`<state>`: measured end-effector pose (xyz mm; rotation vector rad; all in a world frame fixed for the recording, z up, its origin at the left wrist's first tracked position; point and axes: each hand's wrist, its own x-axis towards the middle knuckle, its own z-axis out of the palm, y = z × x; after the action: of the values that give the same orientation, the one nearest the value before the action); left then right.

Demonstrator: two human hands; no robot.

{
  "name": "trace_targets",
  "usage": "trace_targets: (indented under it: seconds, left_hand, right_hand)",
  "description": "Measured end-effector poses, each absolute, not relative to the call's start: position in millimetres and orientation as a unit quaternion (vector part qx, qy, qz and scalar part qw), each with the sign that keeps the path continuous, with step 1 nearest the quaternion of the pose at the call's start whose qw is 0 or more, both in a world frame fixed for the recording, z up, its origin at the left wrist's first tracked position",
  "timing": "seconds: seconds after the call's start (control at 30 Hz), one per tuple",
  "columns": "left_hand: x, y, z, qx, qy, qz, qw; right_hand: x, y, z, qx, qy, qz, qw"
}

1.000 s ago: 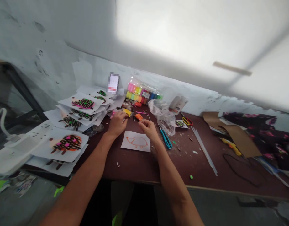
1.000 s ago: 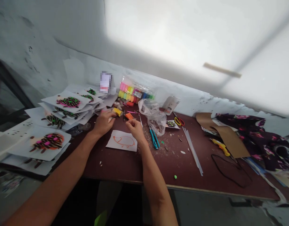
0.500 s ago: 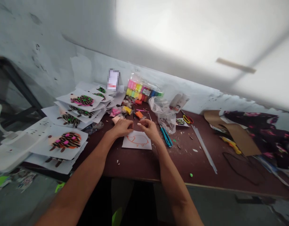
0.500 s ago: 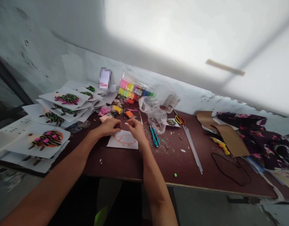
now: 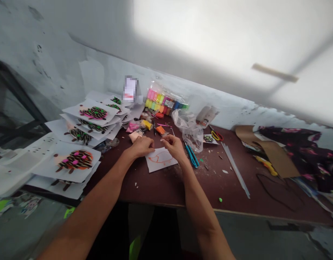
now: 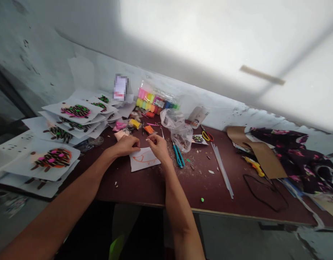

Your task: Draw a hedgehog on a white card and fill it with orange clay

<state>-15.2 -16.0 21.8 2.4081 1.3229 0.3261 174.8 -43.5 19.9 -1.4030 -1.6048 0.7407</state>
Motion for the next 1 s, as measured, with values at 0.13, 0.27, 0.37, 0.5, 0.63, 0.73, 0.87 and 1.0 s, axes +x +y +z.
trace_targets:
  seconds: [0.13,0.27,0.37,0.5,0.63,0.73,0.87,1.0]
  left_hand:
    - [-14.7,-14.7,18.3,0.859,0.460,0.123,0.187]
    - [-16.0,-15.2,16.8,0.851,0.470,0.119,0.203]
    - [-16.1,-17.1,18.2,0.845,0.477,0.126,0.205]
    - [-12.4,-20.8,20.7,0.841,0.484,0.127,0.206]
    - [-9.6,-22.4,20.5,0.841,0.489,0.120,0.199]
    - [-12.2,-20.4,19.8,0.835,0.501,0.134,0.185]
    - [-17.4,-17.4,20.9,0.808,0.543,0.151,0.174]
    - [-16.7,-18.9,21.6,0.797,0.561,0.141,0.177]
  right_hand:
    - [176.9,-42.7,19.2,-0.563,-0.640,0.290,0.435]
    - [178.4,-42.3,18.1,-0.561,-0.638,0.288,0.442]
    - [178.6,-43.1,18.8,-0.567,-0.638,0.285,0.436]
    - [178.8,-44.4,22.1,-0.579,-0.643,0.254,0.432]
    - [180.7,-45.4,25.9,-0.590,-0.646,0.236,0.423]
    - [183.1,-46.1,27.7,-0.596,-0.645,0.226,0.422]
    - [185.2,-46.8,29.0,-0.603,-0.645,0.208,0.421]
    - [182.6,-48.6,29.3,-0.597,-0.653,0.230,0.405]
